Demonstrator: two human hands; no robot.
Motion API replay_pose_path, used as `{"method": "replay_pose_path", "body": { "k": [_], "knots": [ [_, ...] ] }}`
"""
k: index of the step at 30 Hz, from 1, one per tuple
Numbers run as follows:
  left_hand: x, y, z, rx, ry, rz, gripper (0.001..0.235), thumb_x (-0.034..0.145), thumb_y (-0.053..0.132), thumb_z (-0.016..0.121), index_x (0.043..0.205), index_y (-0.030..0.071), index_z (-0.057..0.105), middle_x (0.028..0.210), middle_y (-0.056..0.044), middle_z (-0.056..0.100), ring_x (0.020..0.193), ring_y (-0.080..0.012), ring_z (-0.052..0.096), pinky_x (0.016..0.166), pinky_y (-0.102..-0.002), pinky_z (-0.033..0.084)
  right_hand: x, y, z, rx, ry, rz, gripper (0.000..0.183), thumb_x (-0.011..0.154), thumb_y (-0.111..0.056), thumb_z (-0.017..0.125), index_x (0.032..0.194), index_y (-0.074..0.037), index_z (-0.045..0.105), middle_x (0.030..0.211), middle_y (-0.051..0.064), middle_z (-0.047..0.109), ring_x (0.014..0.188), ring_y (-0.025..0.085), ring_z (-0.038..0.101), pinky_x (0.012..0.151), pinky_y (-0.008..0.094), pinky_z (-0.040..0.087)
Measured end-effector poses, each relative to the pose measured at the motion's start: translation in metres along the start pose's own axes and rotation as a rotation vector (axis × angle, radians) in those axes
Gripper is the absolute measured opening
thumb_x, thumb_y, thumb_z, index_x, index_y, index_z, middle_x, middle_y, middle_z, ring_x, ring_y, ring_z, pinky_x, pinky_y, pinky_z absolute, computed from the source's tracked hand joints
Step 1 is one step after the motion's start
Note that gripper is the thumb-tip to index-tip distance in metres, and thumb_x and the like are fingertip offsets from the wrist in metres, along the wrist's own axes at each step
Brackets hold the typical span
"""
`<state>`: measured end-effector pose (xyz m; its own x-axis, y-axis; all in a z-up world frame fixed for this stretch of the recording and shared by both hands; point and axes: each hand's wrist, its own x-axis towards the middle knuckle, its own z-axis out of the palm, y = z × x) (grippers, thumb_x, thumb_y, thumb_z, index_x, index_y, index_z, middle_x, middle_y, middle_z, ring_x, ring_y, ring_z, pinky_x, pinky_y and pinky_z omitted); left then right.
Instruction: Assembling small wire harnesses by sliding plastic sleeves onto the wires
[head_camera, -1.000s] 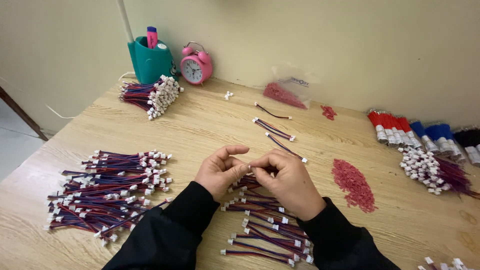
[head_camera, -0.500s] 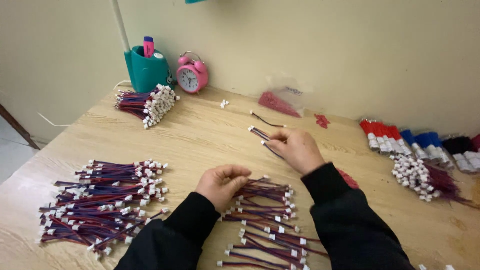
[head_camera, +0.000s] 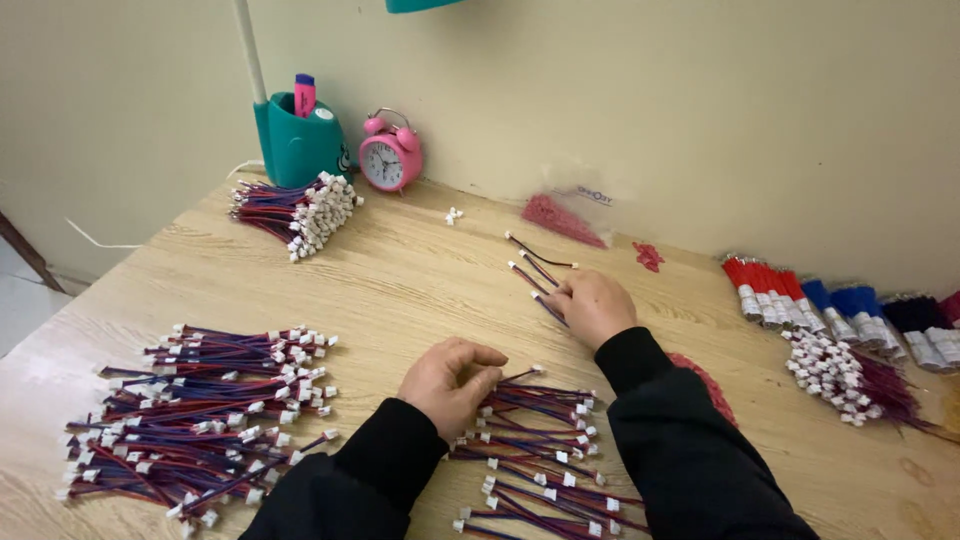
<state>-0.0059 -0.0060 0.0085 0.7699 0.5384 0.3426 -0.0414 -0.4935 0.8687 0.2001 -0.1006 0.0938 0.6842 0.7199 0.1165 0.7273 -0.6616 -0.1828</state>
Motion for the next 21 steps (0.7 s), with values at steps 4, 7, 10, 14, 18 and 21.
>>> {"method": "replay_pose_path", "body": {
  "k": [4,7,10,14,18,21],
  "knots": [
    [0.0,-0.006,0.009,-0.108,-0.008,-0.213,0.019,0.08,0.021,0.075,0.099,0.022,0.079,0.094,0.0,0.074,0.096,-0.0179,0.071,0.086,-0.032,0.055,-0.009,0.004,0.004,-0.121,-0.099,0.02,0.03,0.082,-0.048,0.066,0.097,-0.022,0.076,0.099,0.006,0.071,0.106,0.03,0.065,0.091,0.042,0.053],
    [0.002,-0.007,0.009,-0.145,-0.017,-0.29,0.025,0.084,0.025,0.071,0.109,0.025,0.075,0.098,0.002,0.075,0.1,-0.015,0.071,0.087,-0.032,0.056,-0.002,0.012,0.016,-0.093,-0.098,0.063,0.024,0.082,-0.045,0.063,0.09,-0.026,0.076,0.096,0.003,0.072,0.104,0.028,0.066,0.088,0.042,0.054],
    [0.0,-0.003,0.002,-0.255,0.035,-0.183,0.039,0.085,0.012,0.07,0.123,0.012,0.066,0.096,-0.013,0.073,0.098,-0.0248,0.069,0.088,-0.04,0.053,-0.01,0.008,0.013,-0.128,-0.064,-0.004,0.025,0.084,-0.043,0.061,0.091,-0.024,0.075,0.095,0.006,0.069,0.102,0.029,0.066,0.087,0.045,0.054],
    [0.0,-0.002,0.002,-0.404,0.104,-0.205,0.044,0.087,0.013,0.07,0.13,0.014,0.062,0.095,-0.011,0.072,0.09,-0.0194,0.068,0.083,-0.035,0.055,-0.055,-0.016,-0.009,-0.109,0.132,-0.332,0.02,0.085,-0.036,0.061,0.084,-0.016,0.066,0.079,0.009,0.063,0.089,0.034,0.065,0.078,0.049,0.051],
    [0.003,-0.019,0.011,-0.47,0.037,-0.234,0.029,0.091,0.022,0.069,0.117,0.01,0.071,0.088,-0.013,0.075,0.084,-0.0197,0.07,0.08,-0.036,0.057,-0.092,-0.035,-0.01,-0.125,0.215,-0.511,0.016,0.087,-0.035,0.058,0.082,-0.02,0.06,0.07,0.003,0.063,0.081,0.029,0.066,0.075,0.046,0.049],
    [0.005,-0.03,0.012,-0.363,-0.009,-0.246,0.02,0.091,0.02,0.068,0.106,0.01,0.075,0.084,-0.013,0.076,0.081,-0.019,0.069,0.077,-0.035,0.056,-0.109,-0.031,-0.004,-0.065,0.248,-0.565,0.017,0.092,-0.035,0.056,0.088,-0.018,0.056,0.076,0.004,0.063,0.085,0.027,0.066,0.075,0.043,0.047]
  ]
}}
